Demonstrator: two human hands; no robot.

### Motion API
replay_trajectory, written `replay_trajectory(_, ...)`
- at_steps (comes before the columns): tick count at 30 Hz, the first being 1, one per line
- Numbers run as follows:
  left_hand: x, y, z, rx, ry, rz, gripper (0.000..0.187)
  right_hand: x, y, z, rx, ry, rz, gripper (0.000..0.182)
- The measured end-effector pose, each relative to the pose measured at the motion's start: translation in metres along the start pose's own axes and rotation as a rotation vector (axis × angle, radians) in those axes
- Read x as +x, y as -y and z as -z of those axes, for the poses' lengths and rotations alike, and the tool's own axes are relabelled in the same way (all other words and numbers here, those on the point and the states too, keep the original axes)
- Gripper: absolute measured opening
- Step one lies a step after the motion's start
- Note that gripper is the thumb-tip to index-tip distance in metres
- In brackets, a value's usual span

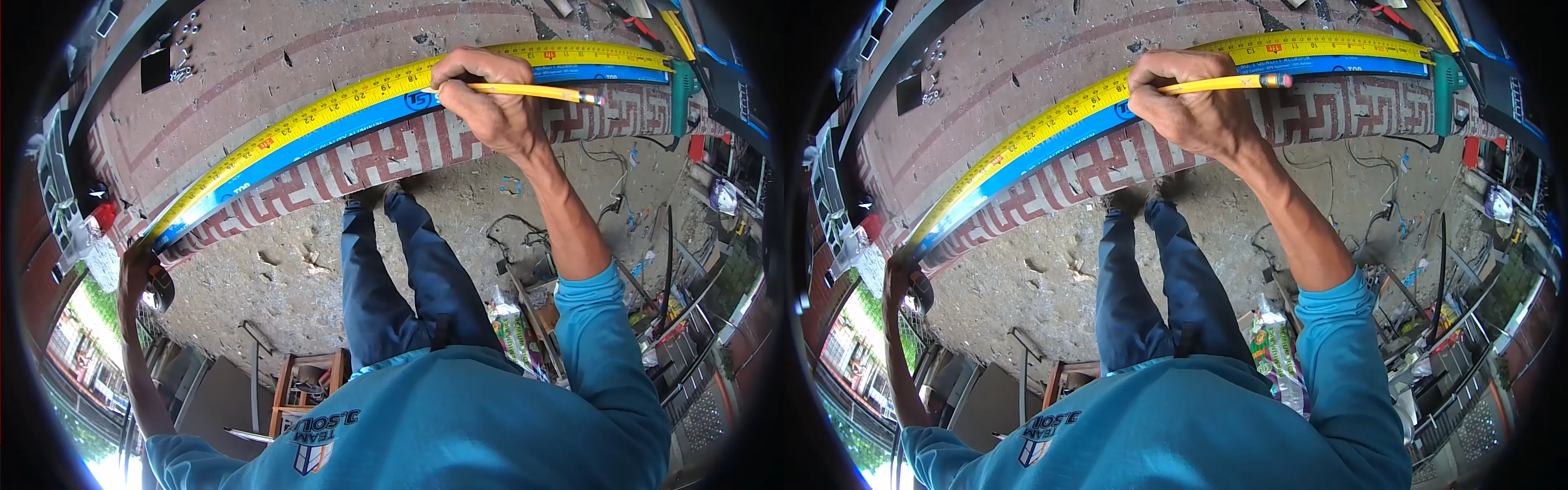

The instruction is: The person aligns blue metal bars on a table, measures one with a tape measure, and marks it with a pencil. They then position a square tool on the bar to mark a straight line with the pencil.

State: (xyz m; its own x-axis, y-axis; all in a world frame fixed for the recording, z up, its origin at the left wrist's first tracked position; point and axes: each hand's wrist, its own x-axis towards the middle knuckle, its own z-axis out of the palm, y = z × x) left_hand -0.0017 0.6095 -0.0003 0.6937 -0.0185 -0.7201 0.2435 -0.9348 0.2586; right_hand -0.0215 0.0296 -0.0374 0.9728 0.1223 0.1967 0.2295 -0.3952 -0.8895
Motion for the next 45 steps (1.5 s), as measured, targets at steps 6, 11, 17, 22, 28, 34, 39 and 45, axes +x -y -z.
replay_trajectory(6, -0.001, -0.002, -0.003, -0.022, -0.026, -0.019, 0.024, 0.001, 0.003, -0.001, -0.057, -0.018, 0.064, 0.006)
replay_trajectory(11, 0.003, 0.013, -0.001, -0.017, -0.021, -0.038, 0.024, -0.001, 0.003, -0.003, -0.044, -0.038, 0.057, 0.006)
replay_trajectory(17, 0.008, 0.025, 0.002, 0.224, -0.024, -0.320, 0.023, 0.000, 0.002, -0.003, -0.059, -0.033, 0.042, 0.007)
replay_trajectory(22, 0.001, 0.003, -0.001, 0.088, -0.038, -0.083, 0.026, 0.001, 0.001, 0.000, -0.070, -0.001, 0.076, 0.008)
replay_trajectory(28, 0.008, 0.038, -0.006, -0.100, -0.061, -0.077, 0.027, 0.001, 0.003, -0.001, -0.071, -0.007, 0.058, 0.008)
replay_trajectory(34, 0.010, 0.045, -0.006, -0.076, -0.055, -0.106, 0.027, 0.001, 0.000, 0.000, 0.005, 0.061, 0.022, 0.008)
replay_trajectory(39, 0.011, 0.052, -0.012, -0.162, -0.069, -0.040, 0.025, 0.006, 0.004, 0.012, 0.433, -0.138, -0.368, 0.015)
replay_trajectory(45, 0.019, 0.036, -0.013, 0.128, -0.145, -0.392, 0.021, -0.030, 0.005, 0.032, 1.027, -0.326, -0.411, 0.011)
